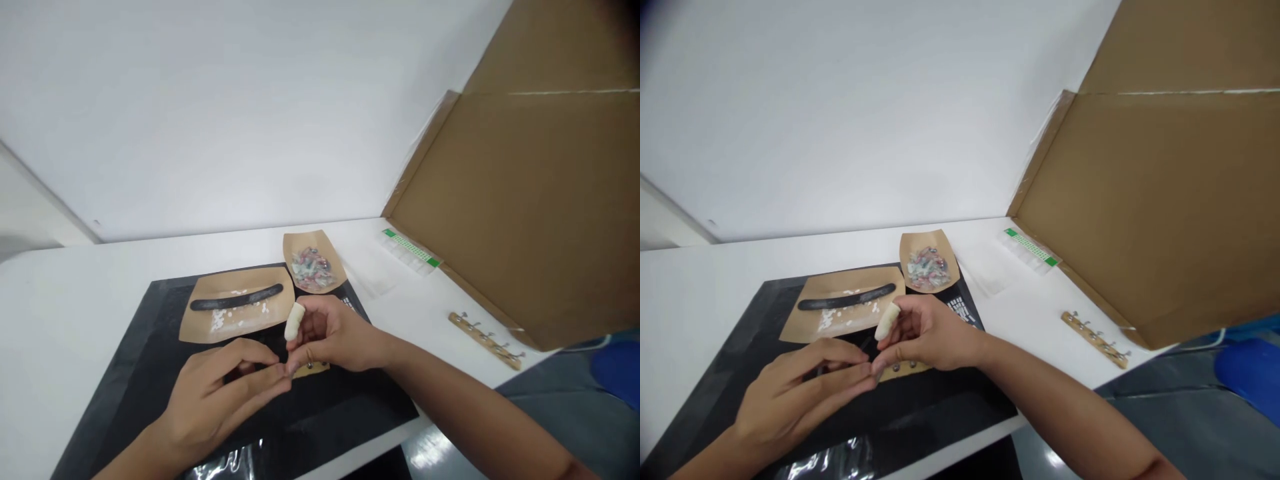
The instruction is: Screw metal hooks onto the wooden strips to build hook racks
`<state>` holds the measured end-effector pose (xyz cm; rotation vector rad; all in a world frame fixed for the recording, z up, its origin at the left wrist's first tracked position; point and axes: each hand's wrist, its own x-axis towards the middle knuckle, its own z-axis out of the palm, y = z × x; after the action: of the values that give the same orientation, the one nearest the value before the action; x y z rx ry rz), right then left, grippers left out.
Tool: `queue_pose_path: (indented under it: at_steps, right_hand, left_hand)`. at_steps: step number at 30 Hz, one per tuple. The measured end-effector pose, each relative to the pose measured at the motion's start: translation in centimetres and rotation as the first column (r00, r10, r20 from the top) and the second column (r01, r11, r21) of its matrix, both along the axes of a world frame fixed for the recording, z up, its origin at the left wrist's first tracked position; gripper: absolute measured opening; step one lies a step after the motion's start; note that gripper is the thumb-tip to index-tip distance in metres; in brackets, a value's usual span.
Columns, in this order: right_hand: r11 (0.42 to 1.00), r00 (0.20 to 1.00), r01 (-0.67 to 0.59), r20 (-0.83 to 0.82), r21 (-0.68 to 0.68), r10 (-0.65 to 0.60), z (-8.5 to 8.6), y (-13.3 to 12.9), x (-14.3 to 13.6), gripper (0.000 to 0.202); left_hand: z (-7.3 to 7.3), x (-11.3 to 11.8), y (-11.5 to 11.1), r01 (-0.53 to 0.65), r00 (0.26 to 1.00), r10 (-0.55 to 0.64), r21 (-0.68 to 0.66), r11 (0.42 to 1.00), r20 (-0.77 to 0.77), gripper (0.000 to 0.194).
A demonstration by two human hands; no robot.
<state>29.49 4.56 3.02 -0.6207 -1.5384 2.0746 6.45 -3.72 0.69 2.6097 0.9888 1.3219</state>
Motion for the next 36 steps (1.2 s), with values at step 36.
queue_pose_path:
  at_steps: [36]
  right_hand:
    - [0.994, 0.999, 0.035, -0.013, 0.108, -0.034, -0.2, -0.9, -0.3, 0.048]
  left_hand:
    - [1.2, 0.4, 0.2, -0.146, 0.989, 0.141, 0.149, 0.978, 0.039, 0.014]
